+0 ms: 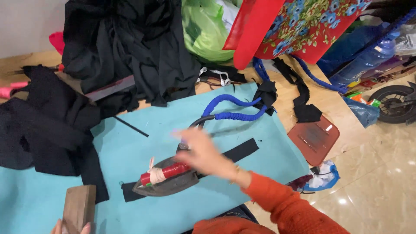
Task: The person irons a long black fabric strip on a light blue work surface using a steam iron and a wooden pressing block. They briefly handle a red patterned fabric, then continue ironing the black strip, folding it over and pressing it flat.
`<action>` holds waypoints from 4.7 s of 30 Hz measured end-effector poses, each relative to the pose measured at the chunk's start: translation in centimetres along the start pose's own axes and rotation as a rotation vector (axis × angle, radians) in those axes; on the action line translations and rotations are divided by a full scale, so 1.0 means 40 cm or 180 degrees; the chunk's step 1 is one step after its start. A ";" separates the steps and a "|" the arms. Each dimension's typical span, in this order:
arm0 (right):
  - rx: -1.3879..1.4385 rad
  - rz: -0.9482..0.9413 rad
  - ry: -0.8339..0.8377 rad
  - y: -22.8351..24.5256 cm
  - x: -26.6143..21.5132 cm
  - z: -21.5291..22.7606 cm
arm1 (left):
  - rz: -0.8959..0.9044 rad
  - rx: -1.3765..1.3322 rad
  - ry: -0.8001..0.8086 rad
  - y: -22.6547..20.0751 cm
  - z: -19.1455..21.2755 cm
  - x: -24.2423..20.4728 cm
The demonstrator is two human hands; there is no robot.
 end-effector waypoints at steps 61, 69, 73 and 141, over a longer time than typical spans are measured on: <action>0.5720 -0.1238 -0.1327 -0.671 -0.050 0.298 | 0.0894 -0.6160 0.3261 -1.728 -0.584 0.504; 0.4954 -0.1292 -0.2038 -0.604 -0.082 0.367 | 0.0849 -0.6251 0.3165 -1.725 -0.569 0.526; 0.4272 -0.1202 -0.2224 -0.542 -0.092 0.405 | 0.0904 -0.6122 0.3092 -1.719 -0.541 0.535; 0.3101 -0.1094 -0.2056 -0.441 -0.175 0.372 | -0.0617 -0.5358 0.2630 -1.877 -0.332 0.613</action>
Point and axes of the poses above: each hand's wrist, its own x-axis towards the middle knuckle, its own z-axis out of the back of the hand, y = z × x, the point moved 6 cm from there along x, towards the middle knuckle, and after that the axes turned 12 degrees about -z, right-handed, at the moved point
